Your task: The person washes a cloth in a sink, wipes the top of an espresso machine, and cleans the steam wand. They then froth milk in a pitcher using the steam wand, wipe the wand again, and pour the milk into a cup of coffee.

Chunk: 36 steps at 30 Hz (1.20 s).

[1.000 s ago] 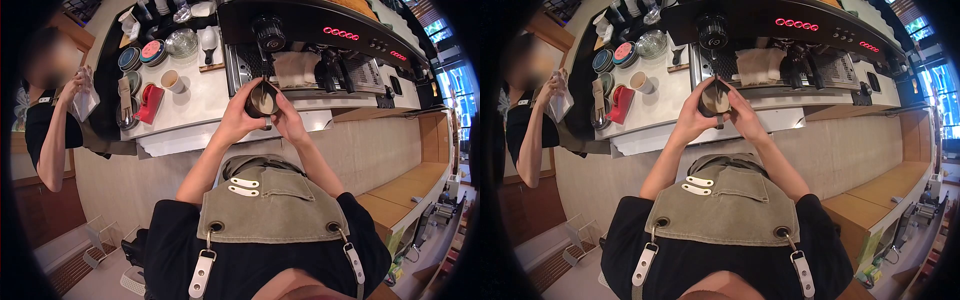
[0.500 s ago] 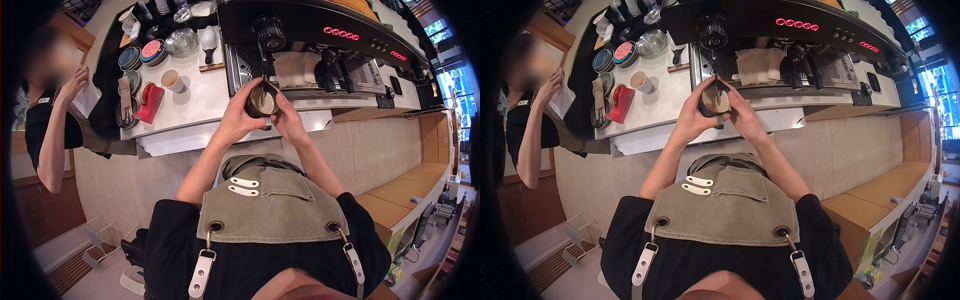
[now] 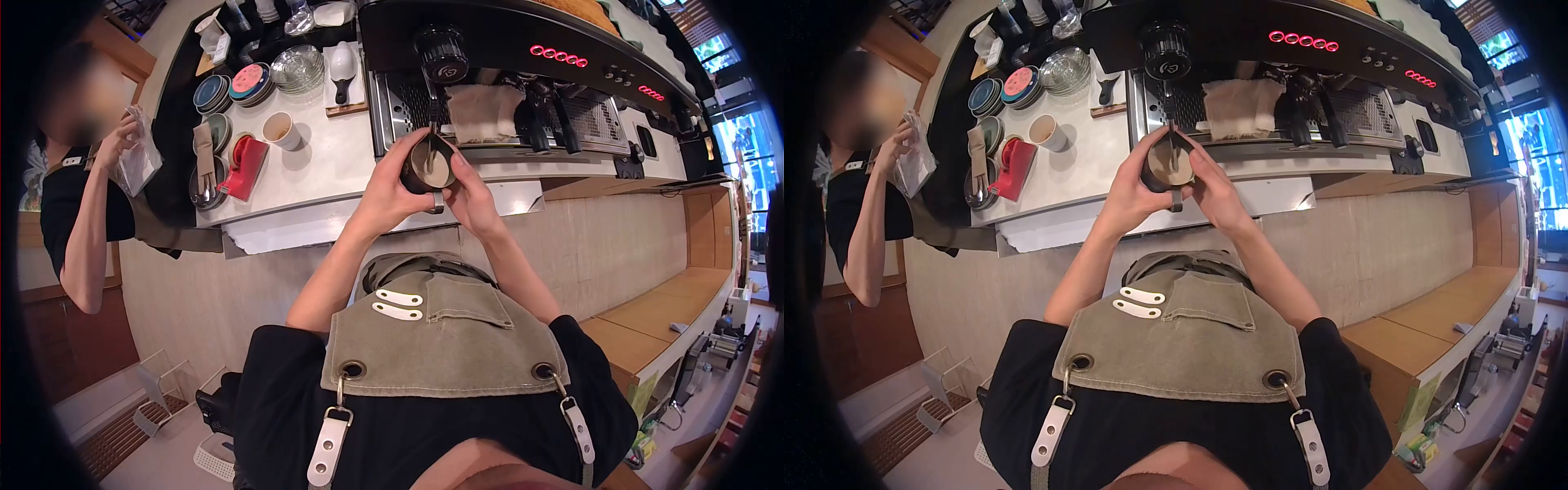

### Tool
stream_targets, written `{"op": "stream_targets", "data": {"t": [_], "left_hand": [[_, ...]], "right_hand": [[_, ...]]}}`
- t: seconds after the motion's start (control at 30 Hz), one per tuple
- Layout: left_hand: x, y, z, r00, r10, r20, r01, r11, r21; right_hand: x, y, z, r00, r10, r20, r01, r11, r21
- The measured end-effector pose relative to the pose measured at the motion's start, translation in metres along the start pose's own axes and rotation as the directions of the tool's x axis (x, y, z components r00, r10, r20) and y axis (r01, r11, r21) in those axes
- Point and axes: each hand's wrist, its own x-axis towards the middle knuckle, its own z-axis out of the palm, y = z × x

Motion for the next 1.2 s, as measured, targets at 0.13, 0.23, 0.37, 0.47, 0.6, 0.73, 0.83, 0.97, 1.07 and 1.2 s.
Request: {"op": "stream_targets", "data": {"t": [0.13,0.23,0.37,0.47,0.6,0.73,0.83,0.97,1.07,1.2], "left_hand": [[-0.0001,-0.0003,-0.0009,1.000,0.008,0.004,-0.008,1.000,0.022],[-0.0003,0.0000,-0.0016,1.000,0.014,0.003,-0.014,1.000,0.013],[-0.0001,-0.0010,-0.0004,1.000,0.014,0.002,-0.014,1.000,0.009],[-0.0003,-0.0011,-0.0001,1.000,0.020,0.000,-0.020,1.000,0.002],[0.0000,-0.0017,-0.0006,1.000,0.013,0.006,-0.012,1.000,-0.006],[-0.0004,0.0000,0.0001,1.000,-0.006,0.004,0.006,1.000,-0.014],[0.0004,0.0013,0.0006,1.000,0.016,0.002,-0.016,1.000,-0.004],[-0.0005,-0.0001,-0.0003,1.000,0.007,0.006,-0.007,1.000,0.004],[-0.0019,-0.0003,0.0005,1.000,0.013,0.001,-0.013,1.000,0.000],[-0.0020,0.0024,0.0003,1.000,0.007,0.004,-0.007,1.000,-0.004]], "right_hand": [[-0.0006,-0.0009,0.0009,1.000,0.001,0.003,-0.001,1.000,0.000],[-0.0010,-0.0007,0.0008,1.000,0.007,-0.002,-0.007,1.000,-0.005],[-0.0006,-0.0001,0.0003,1.000,0.004,0.002,-0.004,1.000,-0.001],[-0.0002,0.0008,-0.0026,1.000,0.010,0.013,-0.010,1.000,-0.001],[-0.0004,0.0004,-0.0001,1.000,0.005,0.002,-0.005,1.000,0.007],[-0.0002,-0.0006,0.0013,1.000,0.007,0.000,-0.007,1.000,0.001],[-0.0002,0.0006,0.0001,1.000,0.006,-0.001,-0.006,1.000,-0.005],[-0.0013,-0.0012,0.0020,1.000,0.022,-0.009,-0.022,1.000,-0.013],[-0.0019,-0.0008,0.0014,1.000,0.027,-0.008,-0.027,1.000,-0.010],[-0.0024,-0.0017,0.0041,1.000,0.012,-0.010,-0.013,1.000,-0.008]]}}
